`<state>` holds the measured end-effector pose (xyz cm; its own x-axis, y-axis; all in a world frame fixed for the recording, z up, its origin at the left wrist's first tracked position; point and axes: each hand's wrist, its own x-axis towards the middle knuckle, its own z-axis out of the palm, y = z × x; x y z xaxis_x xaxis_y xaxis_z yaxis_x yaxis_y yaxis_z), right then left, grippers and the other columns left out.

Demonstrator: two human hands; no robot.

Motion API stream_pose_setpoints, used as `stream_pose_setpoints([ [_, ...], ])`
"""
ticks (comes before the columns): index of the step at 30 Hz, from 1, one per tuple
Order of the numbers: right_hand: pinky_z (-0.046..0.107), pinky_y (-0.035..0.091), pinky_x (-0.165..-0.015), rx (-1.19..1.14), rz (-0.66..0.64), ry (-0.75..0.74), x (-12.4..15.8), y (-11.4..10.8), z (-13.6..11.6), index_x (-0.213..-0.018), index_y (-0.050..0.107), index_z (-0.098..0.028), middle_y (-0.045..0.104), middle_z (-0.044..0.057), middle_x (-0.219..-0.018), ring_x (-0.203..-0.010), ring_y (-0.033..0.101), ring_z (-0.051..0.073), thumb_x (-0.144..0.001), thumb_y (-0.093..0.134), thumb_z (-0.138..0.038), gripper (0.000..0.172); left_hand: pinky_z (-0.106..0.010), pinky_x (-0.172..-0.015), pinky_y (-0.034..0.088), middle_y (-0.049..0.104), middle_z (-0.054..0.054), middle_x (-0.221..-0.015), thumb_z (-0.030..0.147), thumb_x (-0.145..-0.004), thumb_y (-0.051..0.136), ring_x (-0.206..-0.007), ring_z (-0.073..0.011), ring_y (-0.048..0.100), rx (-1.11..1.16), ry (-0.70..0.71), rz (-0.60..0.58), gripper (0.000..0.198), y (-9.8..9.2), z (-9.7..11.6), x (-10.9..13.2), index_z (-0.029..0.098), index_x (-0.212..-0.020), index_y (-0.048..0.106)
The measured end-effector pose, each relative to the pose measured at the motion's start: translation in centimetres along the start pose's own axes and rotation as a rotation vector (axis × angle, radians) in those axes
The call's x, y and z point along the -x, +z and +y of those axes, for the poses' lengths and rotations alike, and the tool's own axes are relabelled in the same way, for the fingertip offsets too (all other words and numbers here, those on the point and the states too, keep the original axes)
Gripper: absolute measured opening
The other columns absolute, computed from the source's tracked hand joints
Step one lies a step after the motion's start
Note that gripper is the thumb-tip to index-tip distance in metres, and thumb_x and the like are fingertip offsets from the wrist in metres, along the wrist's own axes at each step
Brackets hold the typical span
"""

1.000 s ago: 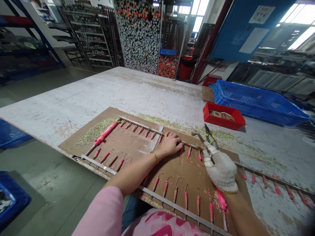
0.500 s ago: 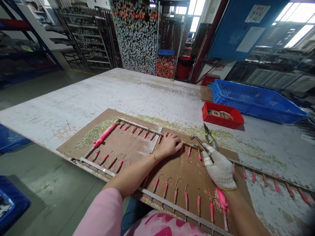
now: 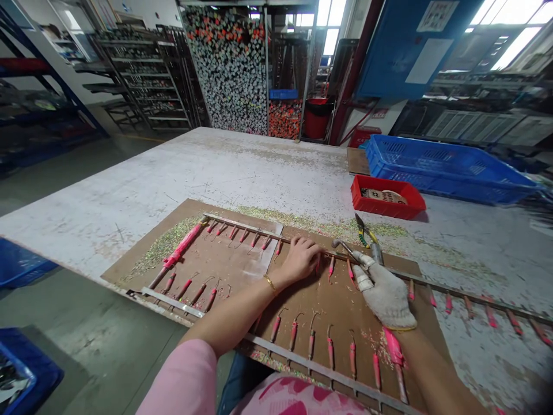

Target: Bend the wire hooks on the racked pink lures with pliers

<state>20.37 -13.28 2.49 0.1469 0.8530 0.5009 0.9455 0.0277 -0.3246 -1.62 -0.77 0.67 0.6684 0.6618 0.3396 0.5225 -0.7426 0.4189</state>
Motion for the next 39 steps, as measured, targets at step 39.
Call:
stream_pose_setpoints([
  [39,0.041,0.056,-0.102,-0.105,-0.018,0.014,0.7,0.7,-0.7,-0.126,0.075,-0.026,0.08,0.005,-0.113,-0.103,0.076,0.025,-0.098,0.051,-0.042,0.04,-0.045,-0.106,0.035,0.073,-0.009,-0.09,0.059,-0.095,0.068,-0.097,-0.0243,0.061,-0.083,-0.032,-0.004,0.041,-0.2,-0.4,-0.7,0.02,-0.087,0.072],
])
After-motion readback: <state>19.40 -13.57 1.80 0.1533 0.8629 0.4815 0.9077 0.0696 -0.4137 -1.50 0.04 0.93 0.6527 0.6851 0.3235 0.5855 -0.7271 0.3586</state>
